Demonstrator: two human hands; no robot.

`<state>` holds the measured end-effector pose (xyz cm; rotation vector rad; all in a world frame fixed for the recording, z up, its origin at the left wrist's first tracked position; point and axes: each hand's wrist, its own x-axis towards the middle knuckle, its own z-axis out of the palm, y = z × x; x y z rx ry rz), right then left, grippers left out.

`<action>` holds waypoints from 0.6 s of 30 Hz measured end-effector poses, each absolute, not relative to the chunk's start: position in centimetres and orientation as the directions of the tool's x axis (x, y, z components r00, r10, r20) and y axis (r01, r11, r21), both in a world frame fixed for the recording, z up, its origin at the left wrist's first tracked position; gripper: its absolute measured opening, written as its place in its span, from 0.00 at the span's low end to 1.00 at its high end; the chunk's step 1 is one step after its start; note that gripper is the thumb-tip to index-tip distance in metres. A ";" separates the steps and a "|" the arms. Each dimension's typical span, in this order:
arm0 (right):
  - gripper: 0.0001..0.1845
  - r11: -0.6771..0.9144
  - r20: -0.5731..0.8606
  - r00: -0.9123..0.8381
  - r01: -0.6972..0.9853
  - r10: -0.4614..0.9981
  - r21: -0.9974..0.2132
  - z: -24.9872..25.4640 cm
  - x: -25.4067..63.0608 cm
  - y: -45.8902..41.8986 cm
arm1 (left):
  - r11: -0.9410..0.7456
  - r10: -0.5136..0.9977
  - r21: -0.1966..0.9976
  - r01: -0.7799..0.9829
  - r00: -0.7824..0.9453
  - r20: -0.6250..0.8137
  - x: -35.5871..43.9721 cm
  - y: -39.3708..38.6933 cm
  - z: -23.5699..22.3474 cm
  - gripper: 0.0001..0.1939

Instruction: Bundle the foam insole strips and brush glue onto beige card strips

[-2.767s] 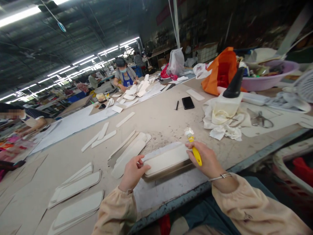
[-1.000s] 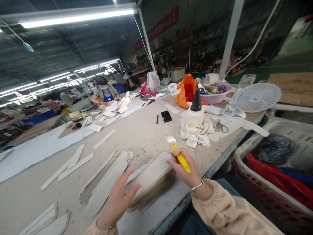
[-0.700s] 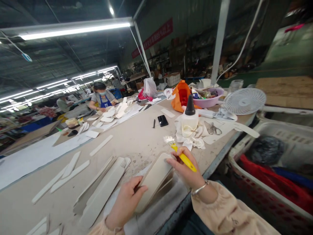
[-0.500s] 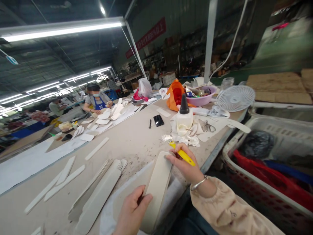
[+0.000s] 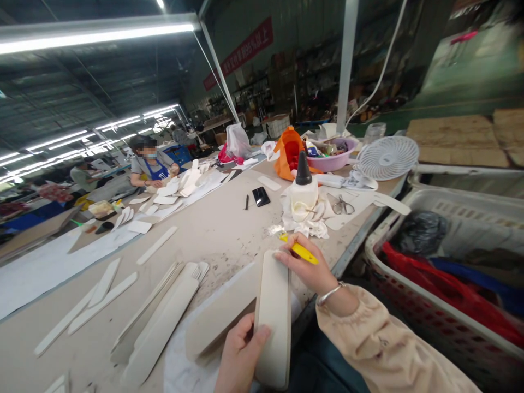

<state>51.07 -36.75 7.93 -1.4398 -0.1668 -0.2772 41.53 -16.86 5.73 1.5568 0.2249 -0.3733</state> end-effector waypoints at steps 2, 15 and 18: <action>0.16 0.080 0.284 0.954 0.292 -0.094 -0.953 7.8 51.2 -36.8 | 0.162 -0.164 0.883 0.441 0.894 -0.417 41.1 -17.1 5.5 0.19; 0.13 -0.152 0.358 0.929 0.343 -0.090 -0.927 6.8 51.7 -37.1 | 0.348 -0.482 0.679 0.646 0.745 -0.462 36.5 -17.5 3.8 0.21; 0.13 -0.180 0.363 0.927 0.343 -0.092 -0.922 6.5 51.9 -37.1 | 0.357 -0.489 0.657 0.664 0.732 -0.474 36.3 -17.3 3.8 0.22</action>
